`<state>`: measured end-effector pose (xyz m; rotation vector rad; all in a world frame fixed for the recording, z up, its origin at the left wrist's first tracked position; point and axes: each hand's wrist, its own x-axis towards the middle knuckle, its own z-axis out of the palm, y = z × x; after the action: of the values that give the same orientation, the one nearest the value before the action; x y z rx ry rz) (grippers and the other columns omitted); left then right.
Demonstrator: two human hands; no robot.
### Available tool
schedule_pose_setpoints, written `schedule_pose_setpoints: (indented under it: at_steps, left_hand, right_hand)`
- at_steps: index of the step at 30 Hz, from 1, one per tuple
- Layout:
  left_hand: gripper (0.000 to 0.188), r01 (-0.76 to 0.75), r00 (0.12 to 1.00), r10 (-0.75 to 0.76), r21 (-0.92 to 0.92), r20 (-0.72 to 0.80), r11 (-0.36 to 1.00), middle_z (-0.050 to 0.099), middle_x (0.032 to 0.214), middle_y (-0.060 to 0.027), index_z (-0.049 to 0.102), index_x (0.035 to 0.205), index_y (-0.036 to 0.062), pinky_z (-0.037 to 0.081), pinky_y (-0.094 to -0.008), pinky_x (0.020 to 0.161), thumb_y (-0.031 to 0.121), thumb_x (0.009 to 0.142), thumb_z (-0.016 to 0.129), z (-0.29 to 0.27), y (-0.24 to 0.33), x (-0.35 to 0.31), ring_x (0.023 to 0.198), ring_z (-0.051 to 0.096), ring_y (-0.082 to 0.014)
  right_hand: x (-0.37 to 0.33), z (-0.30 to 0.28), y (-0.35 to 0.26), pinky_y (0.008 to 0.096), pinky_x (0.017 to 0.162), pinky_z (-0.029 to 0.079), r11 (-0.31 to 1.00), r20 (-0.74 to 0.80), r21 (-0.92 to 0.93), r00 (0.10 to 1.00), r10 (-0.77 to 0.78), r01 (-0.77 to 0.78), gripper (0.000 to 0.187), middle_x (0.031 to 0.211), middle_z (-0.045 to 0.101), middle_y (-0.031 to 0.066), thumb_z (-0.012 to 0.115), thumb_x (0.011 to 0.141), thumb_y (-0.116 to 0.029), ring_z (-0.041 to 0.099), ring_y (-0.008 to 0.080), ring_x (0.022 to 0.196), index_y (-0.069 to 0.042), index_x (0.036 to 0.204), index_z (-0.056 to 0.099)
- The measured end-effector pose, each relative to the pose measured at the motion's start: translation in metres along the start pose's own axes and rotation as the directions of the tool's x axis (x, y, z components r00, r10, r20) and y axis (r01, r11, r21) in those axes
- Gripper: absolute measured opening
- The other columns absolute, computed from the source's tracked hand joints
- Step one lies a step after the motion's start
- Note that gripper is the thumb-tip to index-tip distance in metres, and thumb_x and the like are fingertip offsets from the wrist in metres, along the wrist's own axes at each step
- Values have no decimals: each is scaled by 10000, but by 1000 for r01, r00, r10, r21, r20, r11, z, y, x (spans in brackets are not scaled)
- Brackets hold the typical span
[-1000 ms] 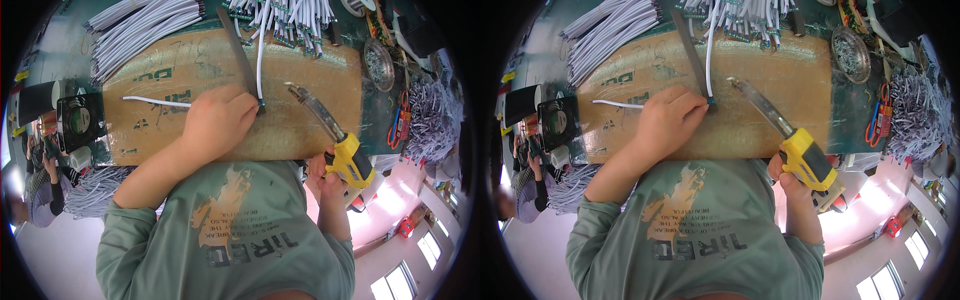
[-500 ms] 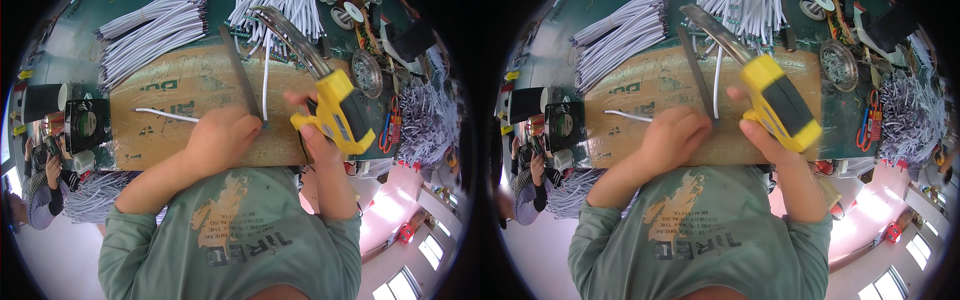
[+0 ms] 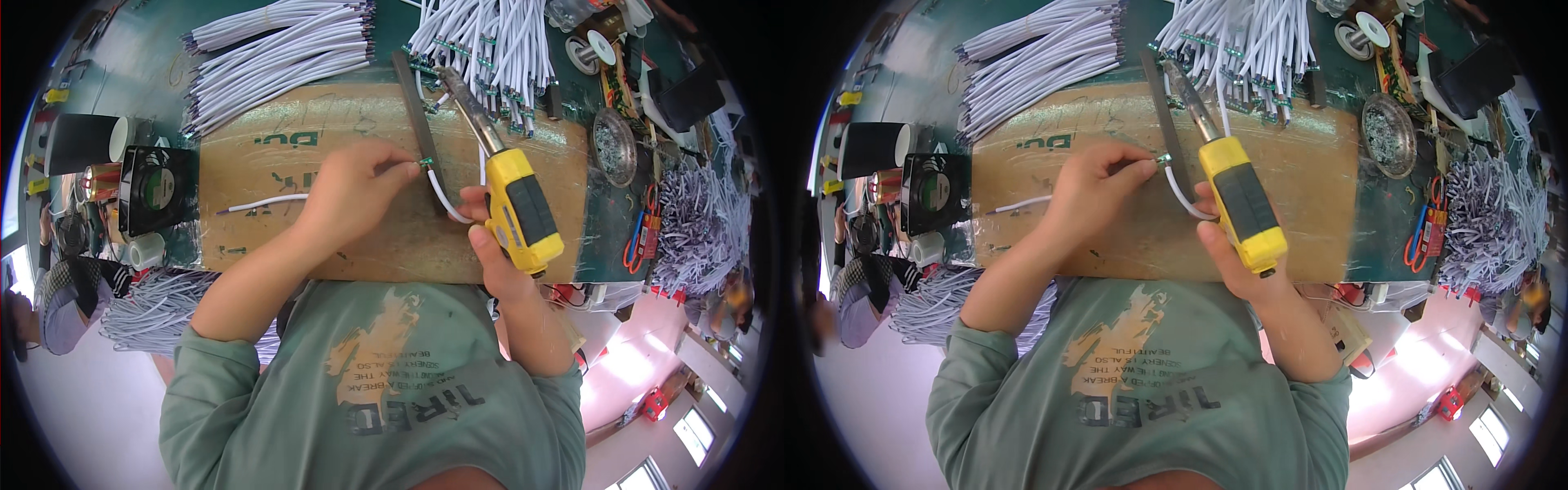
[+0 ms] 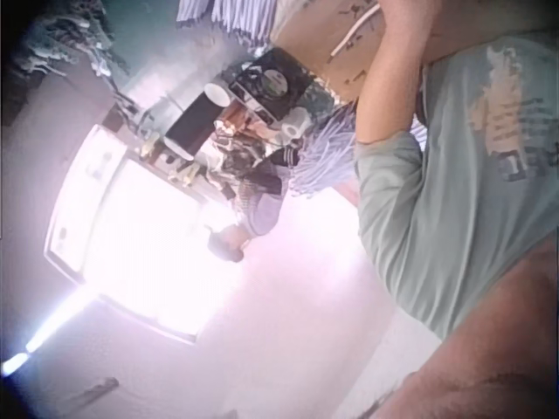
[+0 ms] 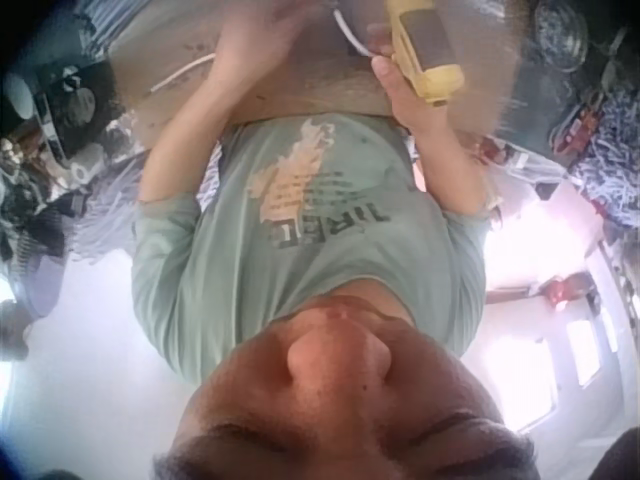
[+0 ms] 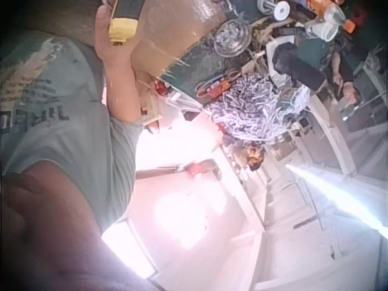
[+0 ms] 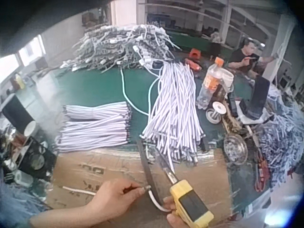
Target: The person aligns wires and small circuit boards by hand and solders them together using a handheld soldering tool.
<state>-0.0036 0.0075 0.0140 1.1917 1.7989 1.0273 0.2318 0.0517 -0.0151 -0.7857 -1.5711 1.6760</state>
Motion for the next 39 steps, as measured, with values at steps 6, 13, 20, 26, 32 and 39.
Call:
schedule_pose_setpoints:
  at_steps: [6,13,20,26,32,39]
  left_hand:
    - [221,112,991,-122,159,53,981,732,913,-128,731,1049,25,520,-331,755,209,934,693,10,-3,11,802,674,-199]
    - [184,-16,1000,11,229,23,973,728,936,-130,739,1008,42,539,-375,764,185,899,698,13,-6,12,834,692,-281]
    - [142,-91,995,99,298,-11,950,710,949,-131,733,944,22,550,-373,768,139,865,712,15,-4,10,861,690,-303]
    - [156,-80,997,77,248,19,965,716,955,-133,738,953,18,546,-373,767,147,871,712,14,-7,13,864,690,-303]
    - [171,-57,998,52,255,25,965,722,956,-134,740,963,19,546,-376,766,165,880,708,15,-5,13,869,696,-295]
    - [193,-42,999,34,237,38,971,719,945,-149,741,959,23,547,-386,761,194,881,699,14,-5,15,858,692,-321]
  right_hand:
    - [-3,9,8,379,1006,497,999,-2,33,1000,23,-23,471,1268,642,167,669,912,7,629,234,1172,44,1356,517]
    - [-3,6,8,364,992,479,998,8,60,1000,-30,29,480,1251,642,123,657,896,13,615,234,1176,0,1361,538]
    - [-35,-14,-7,364,725,510,942,-15,225,966,258,-248,719,884,570,50,799,875,-300,577,182,748,-17,1428,436]
    - [-67,-33,0,308,620,444,938,-28,116,943,332,-327,771,782,525,13,819,846,-407,521,140,660,-22,1407,457]
    - [-79,-38,6,299,590,414,950,-75,56,947,312,-308,721,743,520,19,820,840,-414,514,143,642,-11,1342,497]
    - [-79,-40,4,295,567,407,943,-85,55,940,331,-327,632,753,545,35,814,840,-371,512,153,622,-5,1263,521]
